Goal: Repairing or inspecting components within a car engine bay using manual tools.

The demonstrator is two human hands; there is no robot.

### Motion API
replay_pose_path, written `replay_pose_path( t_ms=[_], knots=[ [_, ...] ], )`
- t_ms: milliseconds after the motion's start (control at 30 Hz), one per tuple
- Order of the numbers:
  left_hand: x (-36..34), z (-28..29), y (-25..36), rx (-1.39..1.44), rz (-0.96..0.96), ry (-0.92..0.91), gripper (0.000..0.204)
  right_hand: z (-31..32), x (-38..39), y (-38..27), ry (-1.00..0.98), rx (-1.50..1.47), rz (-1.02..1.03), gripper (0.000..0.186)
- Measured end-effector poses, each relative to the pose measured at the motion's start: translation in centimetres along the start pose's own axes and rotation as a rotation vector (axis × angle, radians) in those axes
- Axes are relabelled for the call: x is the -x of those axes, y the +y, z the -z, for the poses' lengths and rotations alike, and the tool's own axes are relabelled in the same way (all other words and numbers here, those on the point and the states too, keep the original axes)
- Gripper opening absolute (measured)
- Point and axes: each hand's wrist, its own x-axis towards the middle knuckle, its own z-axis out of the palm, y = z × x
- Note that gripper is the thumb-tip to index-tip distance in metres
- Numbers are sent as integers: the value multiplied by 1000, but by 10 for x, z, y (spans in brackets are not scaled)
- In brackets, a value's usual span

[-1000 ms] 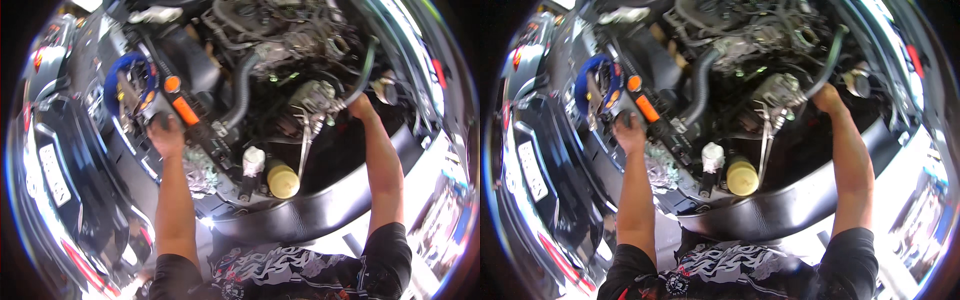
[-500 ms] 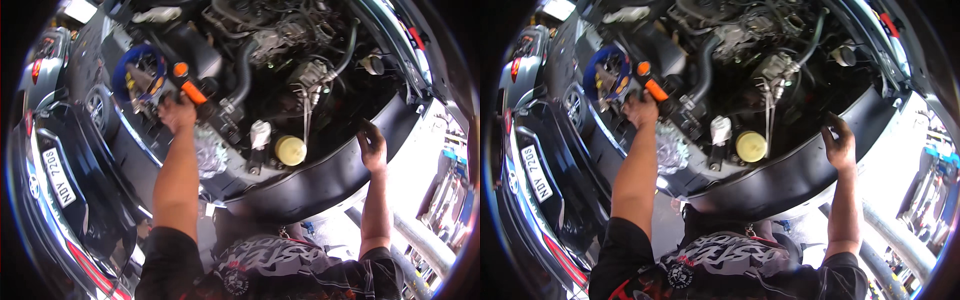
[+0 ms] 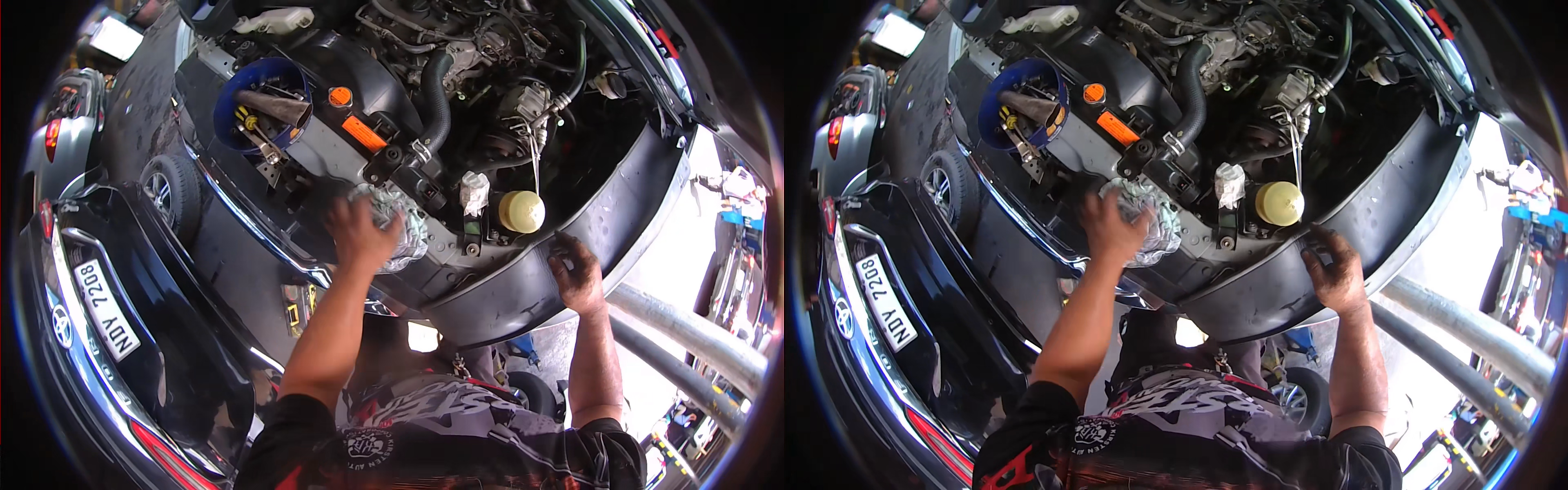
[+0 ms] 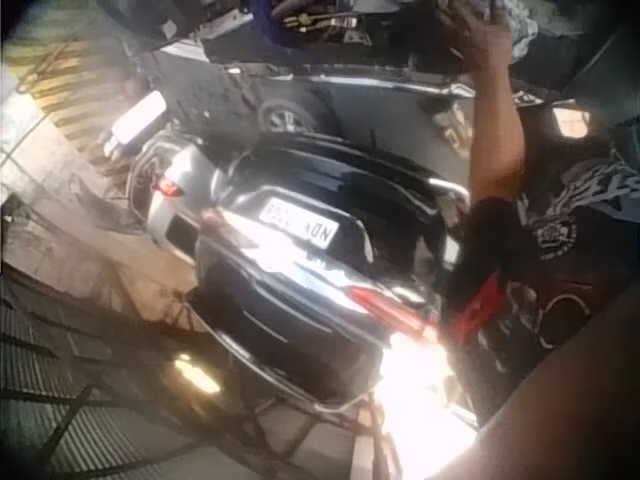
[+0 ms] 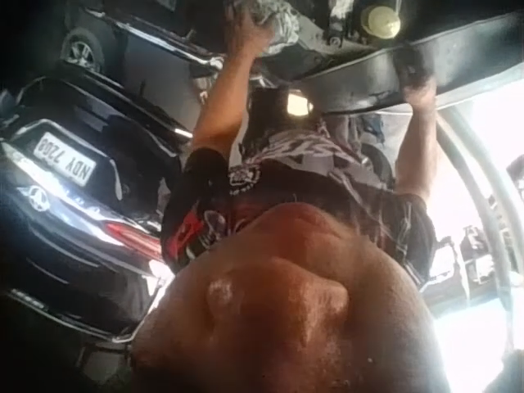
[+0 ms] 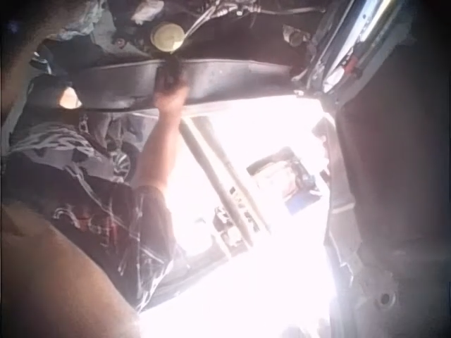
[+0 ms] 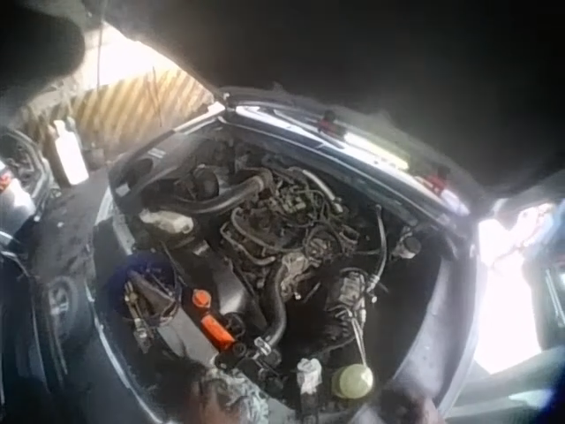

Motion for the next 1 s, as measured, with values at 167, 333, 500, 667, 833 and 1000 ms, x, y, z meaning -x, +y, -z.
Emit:
replay_pose_path(
  t_ms=[167, 333, 500, 667, 833, 1000],
  knots=[
    [17, 6, -9, -39, -259, -56, 31, -35, 4, -33, -30, -78, 22, 37],
    [-47, 20, -18, 236, -134, 156, 31, -46, -12, -58, 0, -211, -35, 33],
    [-143, -10, -18, 109, -335, 14, 47, -67, -108, -55, 42, -612, -227, 35],
    [-161, -34, -22, 36, -307, -118, 46, -103, -278, -24, 440, -1174, -342, 44],
    [-167, -36, -25, -12, -394, -81, 54, -107, -423, 35, 652, -1156, -593, 56],
    [-172, -37, -25, -66, -344, -163, 60, -108, -507, 99, 821, -1055, -718, 55]
  ],
)
